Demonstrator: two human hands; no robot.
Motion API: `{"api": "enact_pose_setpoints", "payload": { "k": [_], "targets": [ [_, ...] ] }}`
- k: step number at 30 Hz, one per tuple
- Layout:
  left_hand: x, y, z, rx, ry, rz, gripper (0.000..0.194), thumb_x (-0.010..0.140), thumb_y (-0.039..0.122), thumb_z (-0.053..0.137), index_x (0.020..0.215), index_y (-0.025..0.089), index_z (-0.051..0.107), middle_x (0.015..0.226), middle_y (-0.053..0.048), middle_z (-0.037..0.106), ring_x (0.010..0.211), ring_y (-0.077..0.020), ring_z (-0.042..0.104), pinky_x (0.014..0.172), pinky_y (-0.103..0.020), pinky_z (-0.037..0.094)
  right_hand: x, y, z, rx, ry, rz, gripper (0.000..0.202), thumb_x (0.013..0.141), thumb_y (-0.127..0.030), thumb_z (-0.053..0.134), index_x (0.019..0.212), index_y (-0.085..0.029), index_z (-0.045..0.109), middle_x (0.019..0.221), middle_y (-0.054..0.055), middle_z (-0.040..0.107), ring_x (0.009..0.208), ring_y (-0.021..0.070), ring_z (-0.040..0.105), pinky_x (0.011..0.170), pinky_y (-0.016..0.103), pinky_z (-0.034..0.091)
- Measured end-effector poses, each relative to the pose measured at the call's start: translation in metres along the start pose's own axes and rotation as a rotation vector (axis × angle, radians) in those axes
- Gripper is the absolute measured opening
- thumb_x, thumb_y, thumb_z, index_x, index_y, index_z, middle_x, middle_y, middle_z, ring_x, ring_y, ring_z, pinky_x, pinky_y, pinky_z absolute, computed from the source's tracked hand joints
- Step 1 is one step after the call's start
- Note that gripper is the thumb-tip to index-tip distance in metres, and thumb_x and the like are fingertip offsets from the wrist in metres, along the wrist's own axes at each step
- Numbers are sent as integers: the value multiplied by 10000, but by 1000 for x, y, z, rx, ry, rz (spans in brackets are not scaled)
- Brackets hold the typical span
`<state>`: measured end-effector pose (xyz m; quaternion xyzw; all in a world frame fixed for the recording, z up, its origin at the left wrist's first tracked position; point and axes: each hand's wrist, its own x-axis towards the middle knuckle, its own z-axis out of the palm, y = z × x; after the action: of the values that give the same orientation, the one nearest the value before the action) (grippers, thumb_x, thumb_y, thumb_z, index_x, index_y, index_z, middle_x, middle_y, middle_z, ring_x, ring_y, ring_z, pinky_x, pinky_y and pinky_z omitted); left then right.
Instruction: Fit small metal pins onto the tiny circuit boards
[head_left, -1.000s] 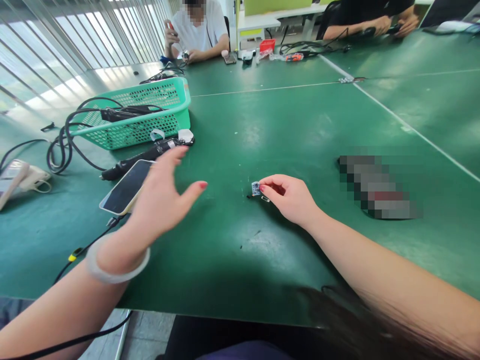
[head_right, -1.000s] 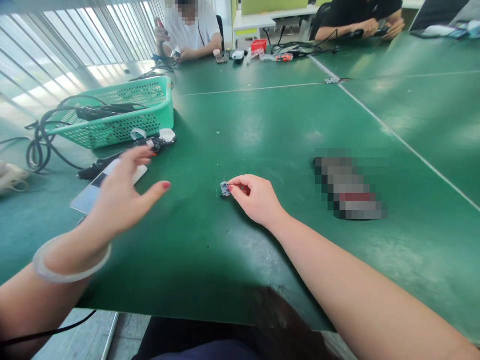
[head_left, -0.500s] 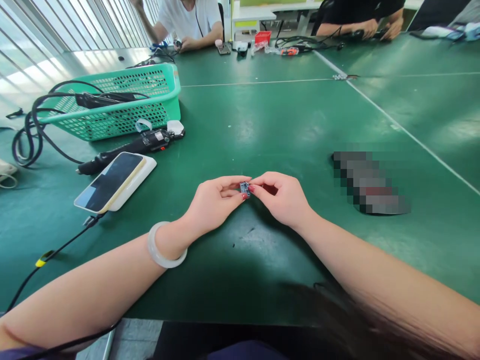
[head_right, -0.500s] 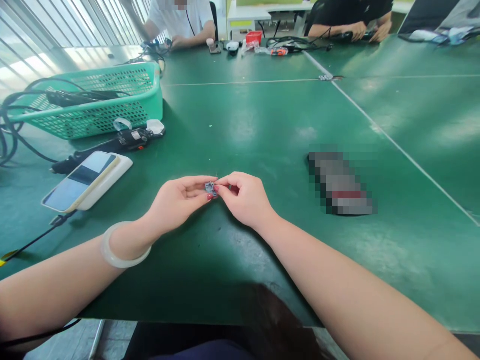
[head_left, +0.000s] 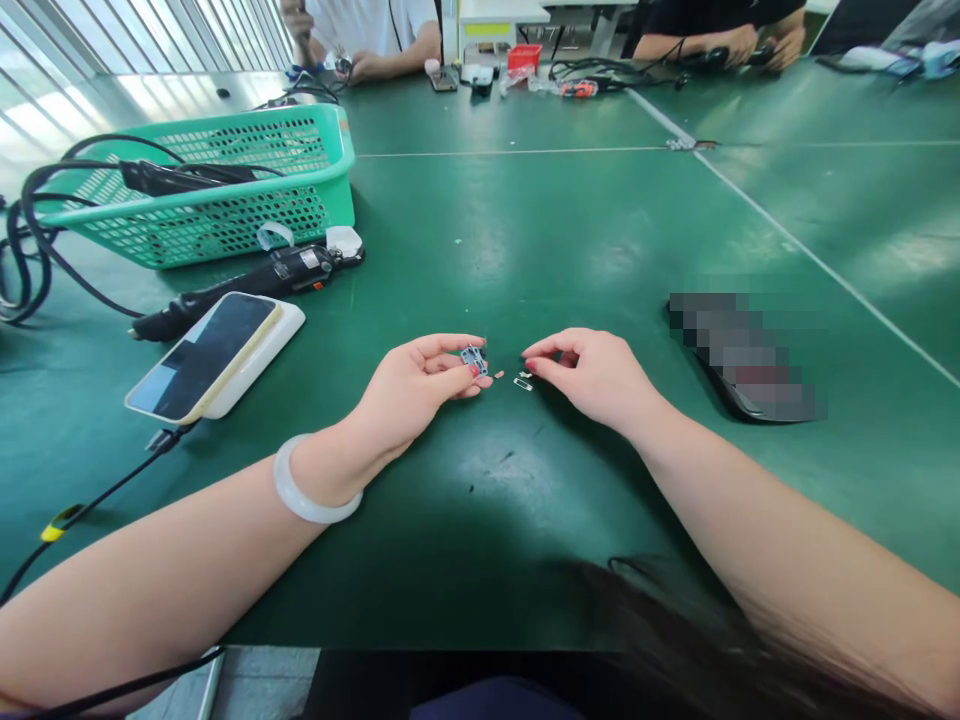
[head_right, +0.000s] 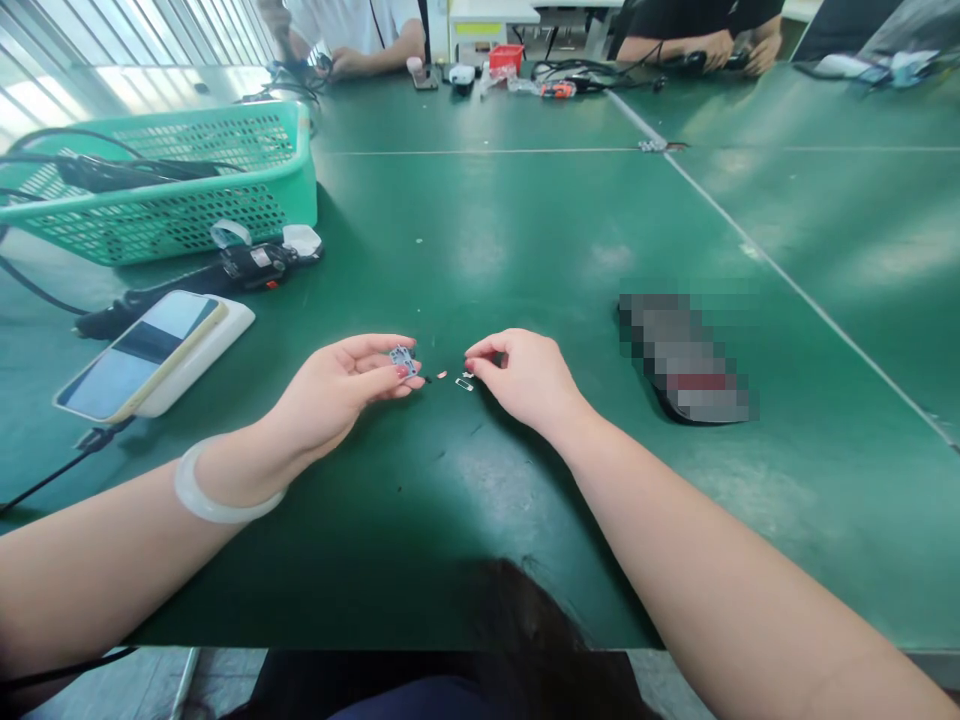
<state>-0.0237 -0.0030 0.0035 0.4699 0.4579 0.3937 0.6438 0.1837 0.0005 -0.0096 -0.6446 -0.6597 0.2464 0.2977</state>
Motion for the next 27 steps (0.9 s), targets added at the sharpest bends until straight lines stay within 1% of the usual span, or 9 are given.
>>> {"api": "enact_pose_setpoints", "payload": {
  "k": [2, 4, 7, 10, 13, 15, 18, 22, 27],
  "targets": [
    [1, -3, 0, -75, -10, -30, 261, 759, 148, 701, 1018, 143, 669, 776, -33, 732, 752, -126, 705, 815, -280, 552, -1, 1, -1, -59, -72, 2, 124, 725, -261, 687, 822, -237, 761, 681, -7, 657, 606, 134, 530, 605, 295, 412],
    [2, -4, 1, -127, -16, -56, 253, 765, 134, 695, 1016, 142, 666, 851, -50, 741, 770, -120, 703, 815, -272, 552, -1, 1, -2, -73, -119, 15, 128, 719, -263, 701, 832, -243, 757, 665, -17, 640, 591, 129, 519, 587, 289, 405],
    [2, -5, 2, -157, -17, -78, 235, 782, 113, 673, 1016, 134, 667, 889, -59, 741, 775, -113, 701, 821, -265, 552, 0, 0, -2, -105, -135, -6, 53, 734, -237, 685, 744, -235, 737, 681, -15, 639, 600, 127, 518, 593, 288, 405],
    [1, -5, 2, -163, -31, -81, 239, 795, 81, 643, 1029, 126, 665, 928, -64, 738, 803, -118, 704, 828, -260, 550, 1, 1, 0, -177, -112, -84, 130, 768, -170, 624, 672, -216, 698, 736, 0, 648, 647, 133, 531, 626, 293, 410],
    [1, -5, 2, -150, -54, -82, 258, 799, 63, 628, 1047, 132, 649, 942, -62, 739, 819, -118, 703, 843, -268, 543, -2, -2, 3, -195, -63, -157, 165, 774, -111, 582, 658, -198, 663, 742, 9, 634, 665, 134, 531, 640, 293, 409],
    [1, -6, 3, -121, -70, -80, 254, 795, 76, 640, 1041, 138, 633, 915, -59, 743, 824, -123, 703, 838, -276, 539, -6, -6, 5, -119, 9, -208, 150, 784, -123, 582, 673, -196, 651, 728, 5, 622, 645, 126, 519, 625, 285, 407],
    [1, -7, 4, -69, -84, -56, 246, 765, 107, 688, 993, 142, 604, 847, -49, 743, 824, -130, 698, 812, -277, 533, -16, -17, 8, 51, 109, -286, 96, 804, -185, 604, 727, -205, 660, 732, -3, 618, 599, 109, 491, 580, 269, 400],
    [0, -7, 5, 2, -75, -33, 224, 737, 110, 714, 924, 140, 595, 784, -14, 725, 735, -95, 672, 787, -264, 524, -26, -29, 15, 166, 128, -332, 85, 798, -177, 613, 740, -204, 669, 728, -9, 616, 570, 93, 470, 542, 254, 395],
    [-1, -6, 5, 51, -64, -25, 210, 724, 121, 731, 882, 136, 593, 762, -12, 719, 722, -94, 668, 763, -256, 519, -28, -32, 22, 162, 143, -348, 106, 781, -153, 624, 726, -208, 695, 714, -11, 632, 581, 96, 485, 542, 254, 401]
  ]
}}
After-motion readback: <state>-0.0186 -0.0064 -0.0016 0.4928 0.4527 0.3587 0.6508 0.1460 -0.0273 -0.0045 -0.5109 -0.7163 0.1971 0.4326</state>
